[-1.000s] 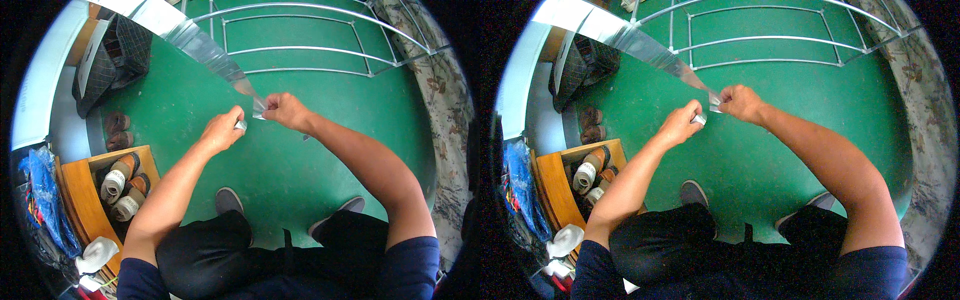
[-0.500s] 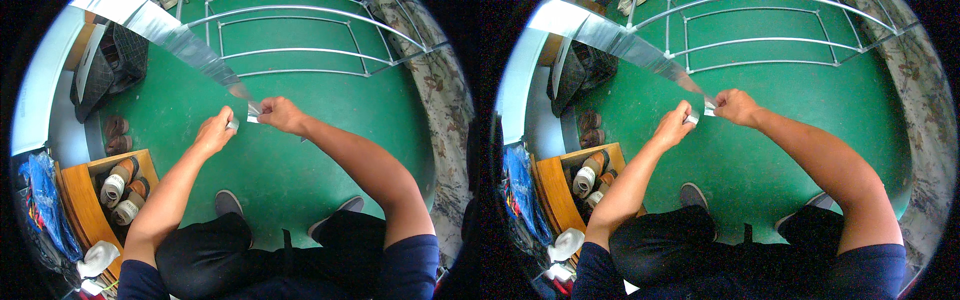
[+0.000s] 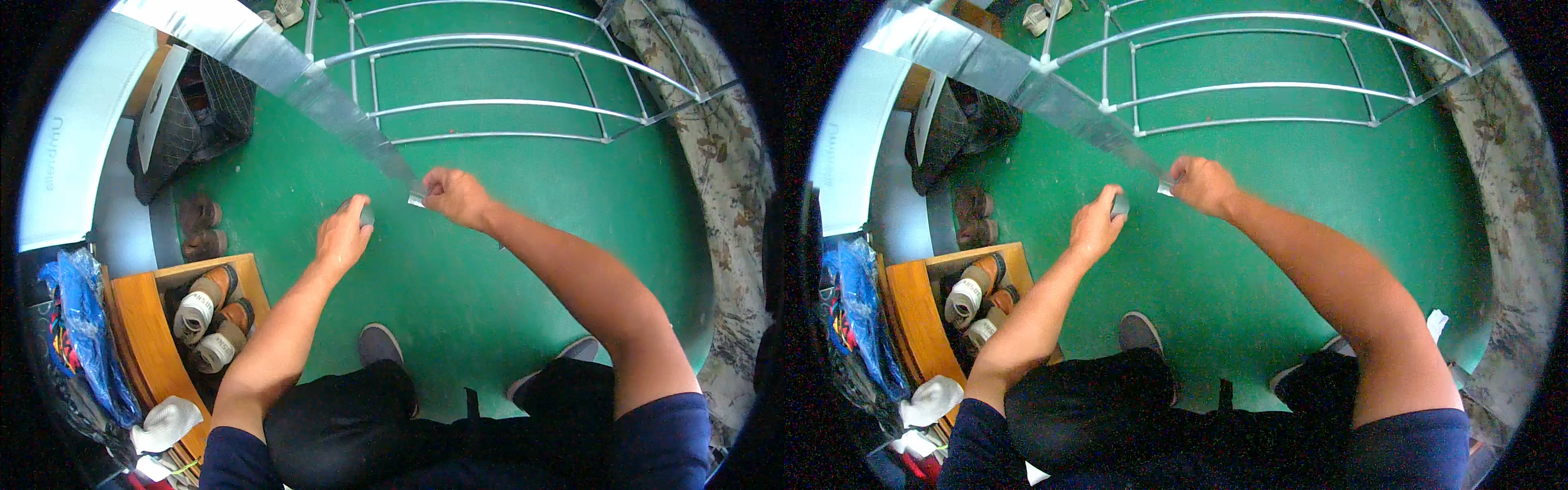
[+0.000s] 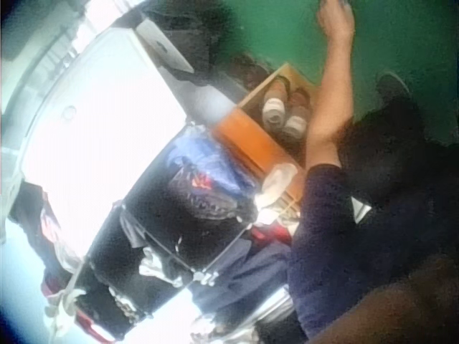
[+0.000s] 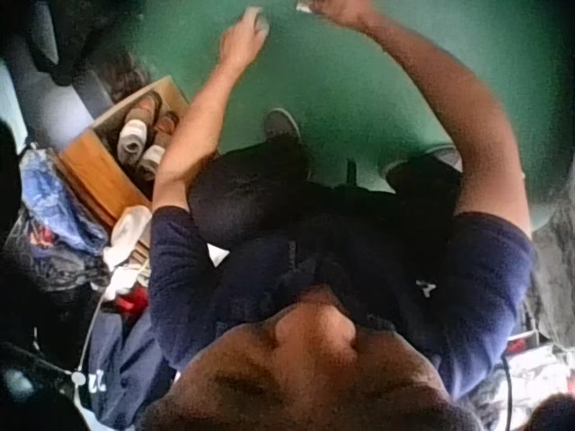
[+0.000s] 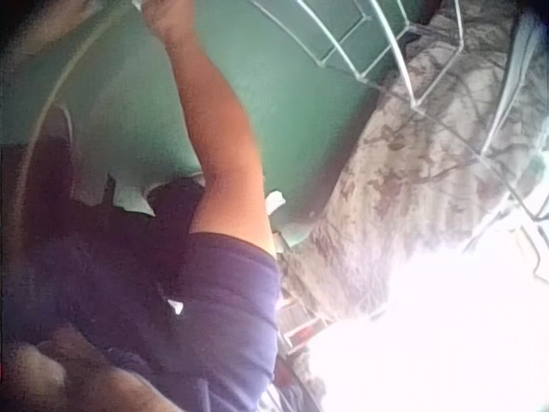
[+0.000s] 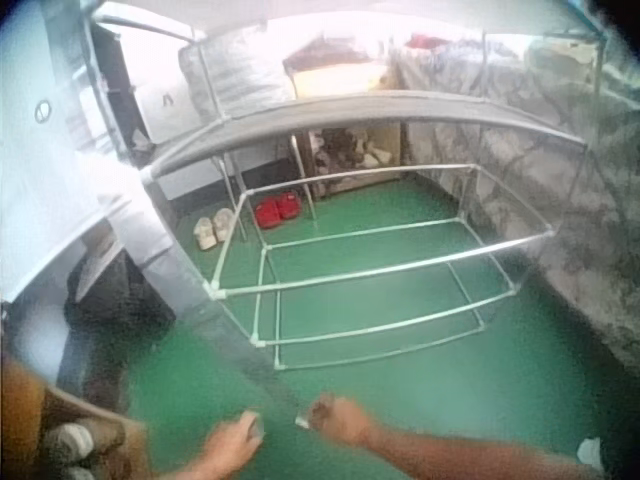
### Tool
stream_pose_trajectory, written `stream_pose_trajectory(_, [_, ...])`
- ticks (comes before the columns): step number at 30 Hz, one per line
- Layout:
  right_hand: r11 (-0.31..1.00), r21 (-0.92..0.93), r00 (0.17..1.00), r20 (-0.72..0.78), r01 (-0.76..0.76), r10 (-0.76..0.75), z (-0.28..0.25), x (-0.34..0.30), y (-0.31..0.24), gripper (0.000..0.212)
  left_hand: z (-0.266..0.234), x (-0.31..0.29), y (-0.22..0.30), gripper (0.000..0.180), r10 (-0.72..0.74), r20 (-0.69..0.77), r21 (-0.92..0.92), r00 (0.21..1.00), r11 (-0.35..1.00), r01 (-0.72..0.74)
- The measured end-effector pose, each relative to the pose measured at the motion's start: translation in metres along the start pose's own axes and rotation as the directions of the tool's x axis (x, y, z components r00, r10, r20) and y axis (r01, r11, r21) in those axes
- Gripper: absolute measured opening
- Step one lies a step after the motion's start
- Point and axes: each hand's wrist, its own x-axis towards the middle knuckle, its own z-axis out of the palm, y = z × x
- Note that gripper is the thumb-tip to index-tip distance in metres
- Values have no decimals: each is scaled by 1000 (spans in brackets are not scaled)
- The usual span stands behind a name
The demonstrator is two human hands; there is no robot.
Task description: The person repairs a metal drying rack by applying duct tape to its frame. They first adjust the rack's position, then unroll and wrap silver duct tape around a metal bar, and finally cut the tape with a knife.
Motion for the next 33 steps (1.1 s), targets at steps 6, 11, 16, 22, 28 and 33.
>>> stream_pose_trajectory(6, [995,-101,999,-47,17,-22,16,18,-1,22,-1,-7,-21,41,-244,-7,116,970,963,243])
stream_pose_trajectory(11, [984,-160,993,-77,78,-92,29,34,-14,20,7,-24,-56,44,-299,-14,187,954,937,297])
stream_pose_trajectory(16, [980,-186,988,-123,69,-93,33,43,-24,18,10,-24,-53,52,-347,83,172,934,928,329])
stream_pose_trajectory(22, [990,-144,991,-132,-7,-12,33,52,-31,19,-1,-5,-32,62,-337,-69,98,939,934,343])
stream_pose_trajectory(28, [989,-150,979,-197,11,-41,44,68,-31,17,-10,41,-16,62,-206,-252,-459,946,886,70])
stream_pose_trajectory(33, [979,-202,988,-155,-25,-7,42,78,-46,18,-35,76,4,53,-256,-273,-618,927,786,35])
